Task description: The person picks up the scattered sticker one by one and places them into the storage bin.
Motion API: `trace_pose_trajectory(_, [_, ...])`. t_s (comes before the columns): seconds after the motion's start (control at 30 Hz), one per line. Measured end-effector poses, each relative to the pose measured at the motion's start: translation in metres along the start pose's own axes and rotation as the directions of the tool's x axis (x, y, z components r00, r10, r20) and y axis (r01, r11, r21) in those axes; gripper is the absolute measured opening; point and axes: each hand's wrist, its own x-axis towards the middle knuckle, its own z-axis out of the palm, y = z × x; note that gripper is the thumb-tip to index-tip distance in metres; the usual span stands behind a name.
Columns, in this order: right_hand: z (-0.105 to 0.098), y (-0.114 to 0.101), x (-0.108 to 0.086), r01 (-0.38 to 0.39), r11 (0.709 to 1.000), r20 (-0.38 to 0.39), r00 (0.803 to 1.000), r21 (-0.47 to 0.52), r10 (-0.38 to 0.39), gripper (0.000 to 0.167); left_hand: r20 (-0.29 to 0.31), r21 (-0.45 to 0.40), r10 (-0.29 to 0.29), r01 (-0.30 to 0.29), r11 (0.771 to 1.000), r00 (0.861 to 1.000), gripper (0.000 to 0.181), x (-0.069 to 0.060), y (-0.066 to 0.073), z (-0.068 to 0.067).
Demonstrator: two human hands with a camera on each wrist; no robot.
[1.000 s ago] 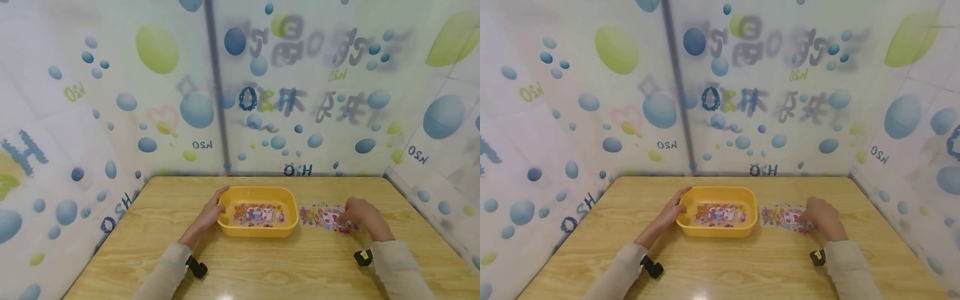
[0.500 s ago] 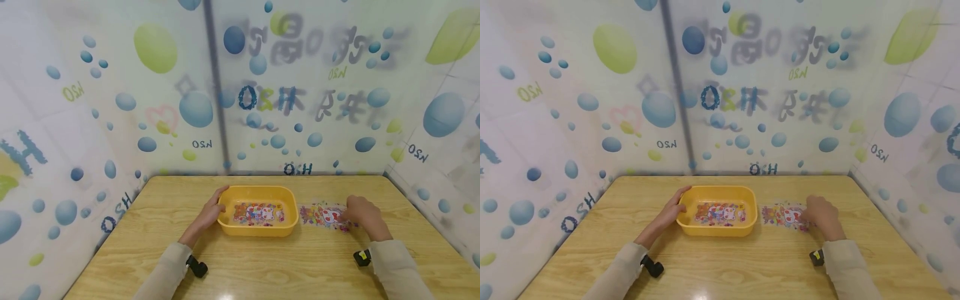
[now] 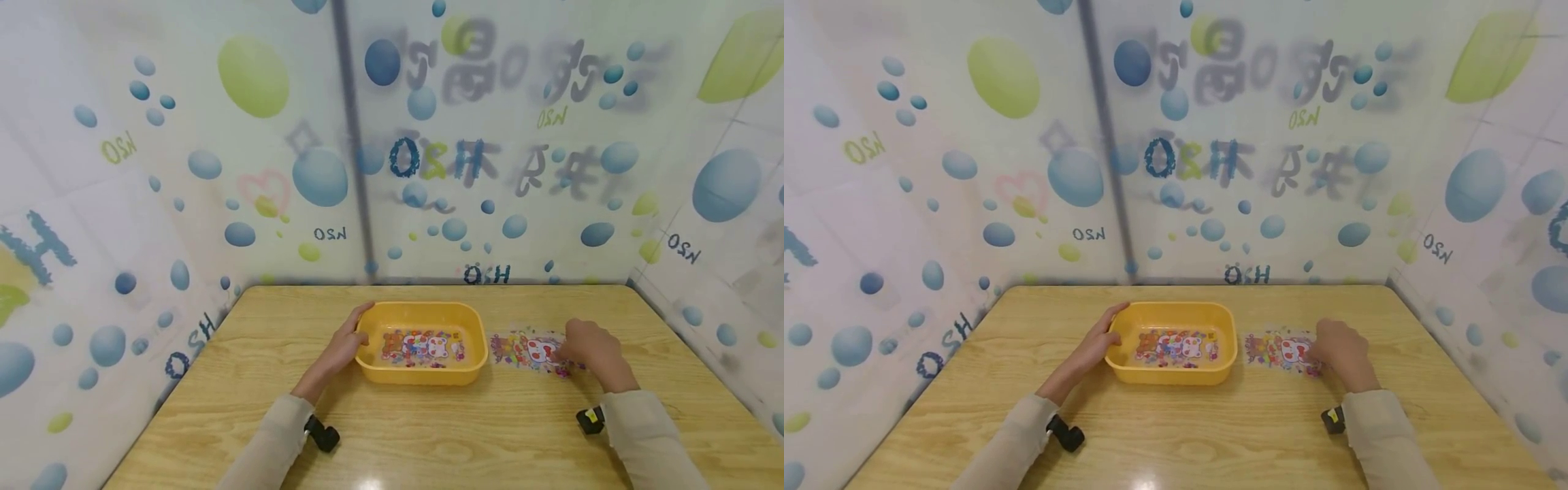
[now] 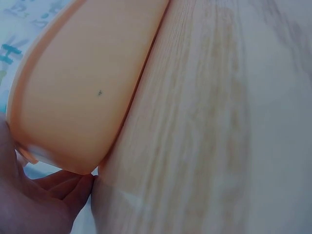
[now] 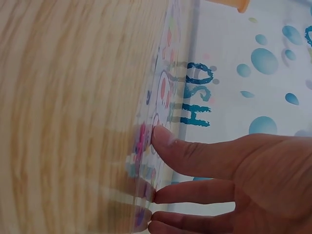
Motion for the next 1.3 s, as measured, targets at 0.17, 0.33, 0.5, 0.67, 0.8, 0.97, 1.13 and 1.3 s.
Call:
trace_pose_trajectory(0.17, [0.0003,-0.0004,-0.0015,-0.003,1.0,-0.005,1.0,-0.004,0.003,0.025,0.009,-0.014,0.001,-0.001,1.0,1.0,0.078,-0.0005,0.002,0.0003])
trace_pose_trajectory(0.33, [0.0001,-0.0017,-0.0029,-0.001,1.0,-0.006,1.0,-0.012,0.001,0.023,0.011,-0.001,0.002,-0.002,1.0,1.0,0.078,0.0006,0.0013,0.0013])
trace_pose_trajectory(0.5, [0.0003,-0.0028,-0.0029,0.002,1.0,-0.005,1.0,-0.017,-0.002,0.021,0.008,-0.001,-0.006,0.006,1.0,1.0,0.078,0.0017,0.0001,0.0017])
trace_pose_trajectory(0.67, [0.0004,-0.0046,-0.0037,0.0,1.0,-0.001,1.0,-0.011,0.0,0.02,0.012,0.005,-0.004,0.004,1.0,1.0,0.079,0.0011,-0.0004,0.0011])
trace_pose_trajectory(0.8, [0.0006,-0.0056,-0.0031,0.002,1.0,-0.011,1.0,-0.007,-0.002,0.019,0.007,0.004,-0.006,0.006,1.0,1.0,0.078,0.001,-0.0013,0.0003])
trace_pose_trajectory(0.97, [0.0007,-0.0071,-0.0039,-0.004,1.0,-0.025,1.0,-0.003,0.003,0.017,0.006,0.001,-0.009,0.009,1.0,1.0,0.078,0.0011,-0.0022,-0.0001])
trace_pose_trajectory(1.13, [0.0019,-0.0081,-0.0058,-0.007,1.0,-0.014,1.0,0.024,0.007,0.016,0.015,0.004,-0.004,0.004,1.0,1.0,0.079,0.0,-0.0018,-0.0001])
trace_pose_trajectory(1.3, [0.0009,-0.0062,-0.0042,-0.005,0.999,-0.035,0.999,0.046,0.007,0.036,0.004,0.004,-0.018,0.018,1.0,1.0,0.078,0.0011,-0.0021,0.0007])
